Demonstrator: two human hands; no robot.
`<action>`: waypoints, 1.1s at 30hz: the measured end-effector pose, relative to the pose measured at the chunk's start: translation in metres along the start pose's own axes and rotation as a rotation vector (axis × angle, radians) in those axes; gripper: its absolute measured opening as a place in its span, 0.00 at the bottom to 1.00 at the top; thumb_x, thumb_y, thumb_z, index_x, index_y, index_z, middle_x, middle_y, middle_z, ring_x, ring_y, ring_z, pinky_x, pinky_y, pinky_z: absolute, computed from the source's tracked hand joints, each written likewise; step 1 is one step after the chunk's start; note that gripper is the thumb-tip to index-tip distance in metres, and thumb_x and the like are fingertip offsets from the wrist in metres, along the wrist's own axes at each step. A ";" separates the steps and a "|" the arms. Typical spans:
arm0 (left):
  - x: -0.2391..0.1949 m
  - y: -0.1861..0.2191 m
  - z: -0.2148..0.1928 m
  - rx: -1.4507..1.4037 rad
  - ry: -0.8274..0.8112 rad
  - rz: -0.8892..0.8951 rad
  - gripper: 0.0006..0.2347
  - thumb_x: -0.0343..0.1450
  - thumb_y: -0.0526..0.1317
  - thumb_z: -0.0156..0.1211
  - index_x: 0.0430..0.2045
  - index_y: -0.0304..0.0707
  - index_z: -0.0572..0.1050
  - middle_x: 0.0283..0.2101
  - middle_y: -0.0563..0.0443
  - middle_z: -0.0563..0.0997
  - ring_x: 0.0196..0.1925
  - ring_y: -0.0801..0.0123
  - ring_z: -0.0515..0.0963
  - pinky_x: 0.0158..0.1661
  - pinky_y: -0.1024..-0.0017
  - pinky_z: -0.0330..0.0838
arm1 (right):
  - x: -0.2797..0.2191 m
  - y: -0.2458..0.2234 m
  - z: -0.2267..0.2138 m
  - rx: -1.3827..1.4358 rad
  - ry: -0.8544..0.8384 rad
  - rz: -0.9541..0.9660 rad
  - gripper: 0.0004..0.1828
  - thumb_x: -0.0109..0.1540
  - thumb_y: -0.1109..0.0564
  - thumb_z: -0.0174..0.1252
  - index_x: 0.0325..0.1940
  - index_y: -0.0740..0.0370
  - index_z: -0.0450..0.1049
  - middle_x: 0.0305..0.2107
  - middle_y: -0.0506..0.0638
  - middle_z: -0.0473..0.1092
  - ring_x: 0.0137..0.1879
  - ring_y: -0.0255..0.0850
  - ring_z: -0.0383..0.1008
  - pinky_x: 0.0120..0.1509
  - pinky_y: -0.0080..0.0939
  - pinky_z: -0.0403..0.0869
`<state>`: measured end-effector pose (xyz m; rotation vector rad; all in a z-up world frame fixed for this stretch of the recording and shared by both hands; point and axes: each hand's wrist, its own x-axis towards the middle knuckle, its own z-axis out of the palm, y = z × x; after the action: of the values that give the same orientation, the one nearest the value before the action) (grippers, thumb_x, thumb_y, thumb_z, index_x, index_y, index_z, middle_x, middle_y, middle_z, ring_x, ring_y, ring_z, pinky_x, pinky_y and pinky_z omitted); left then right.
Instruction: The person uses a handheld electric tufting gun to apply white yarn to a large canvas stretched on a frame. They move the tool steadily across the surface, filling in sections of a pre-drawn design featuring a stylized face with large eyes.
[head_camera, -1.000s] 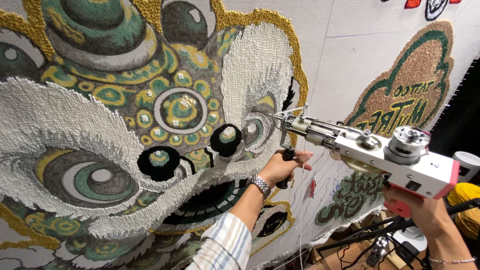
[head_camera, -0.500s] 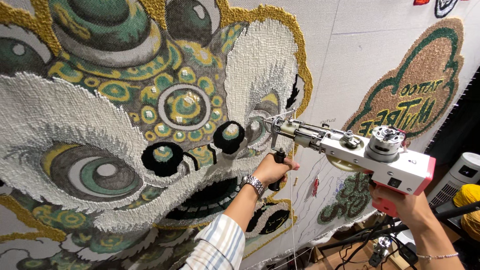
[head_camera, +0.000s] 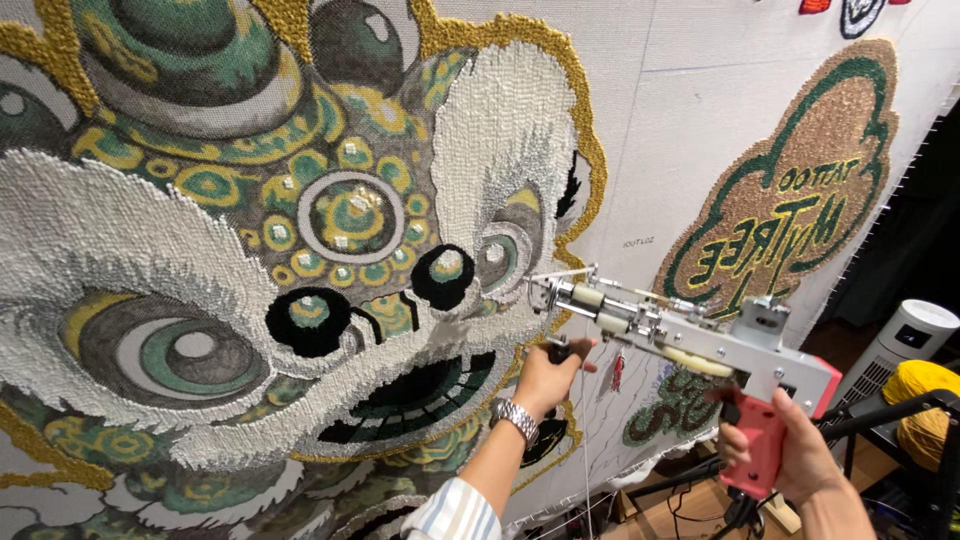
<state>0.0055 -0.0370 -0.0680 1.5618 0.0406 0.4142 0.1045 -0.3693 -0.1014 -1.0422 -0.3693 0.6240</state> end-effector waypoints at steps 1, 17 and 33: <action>-0.004 -0.009 0.003 0.004 0.007 -0.003 0.11 0.74 0.39 0.58 0.46 0.43 0.84 0.31 0.51 0.87 0.17 0.85 0.70 0.16 0.77 0.59 | -0.004 0.006 -0.004 0.019 -0.009 0.015 0.40 0.55 0.25 0.50 0.54 0.58 0.69 0.16 0.50 0.65 0.21 0.41 0.67 0.25 0.51 0.72; -0.030 0.001 -0.037 0.595 -0.150 -0.023 0.28 0.63 0.58 0.68 0.51 0.37 0.80 0.39 0.45 0.86 0.35 0.71 0.82 0.40 0.72 0.76 | -0.028 0.122 -0.043 0.266 -0.075 -0.154 0.48 0.60 0.29 0.55 0.65 0.75 0.61 0.18 0.56 0.63 0.22 0.44 0.64 0.22 0.45 0.66; 0.069 0.212 -0.117 1.390 0.129 0.197 0.15 0.74 0.41 0.54 0.55 0.61 0.78 0.44 0.53 0.86 0.33 0.65 0.82 0.35 0.64 0.75 | -0.028 0.118 -0.049 0.288 0.049 -0.206 0.53 0.56 0.24 0.55 0.66 0.72 0.59 0.18 0.56 0.63 0.24 0.45 0.64 0.27 0.49 0.69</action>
<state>-0.0125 0.0850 0.1516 2.9153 0.3322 0.7066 0.0747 -0.3786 -0.2285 -0.7323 -0.3281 0.4502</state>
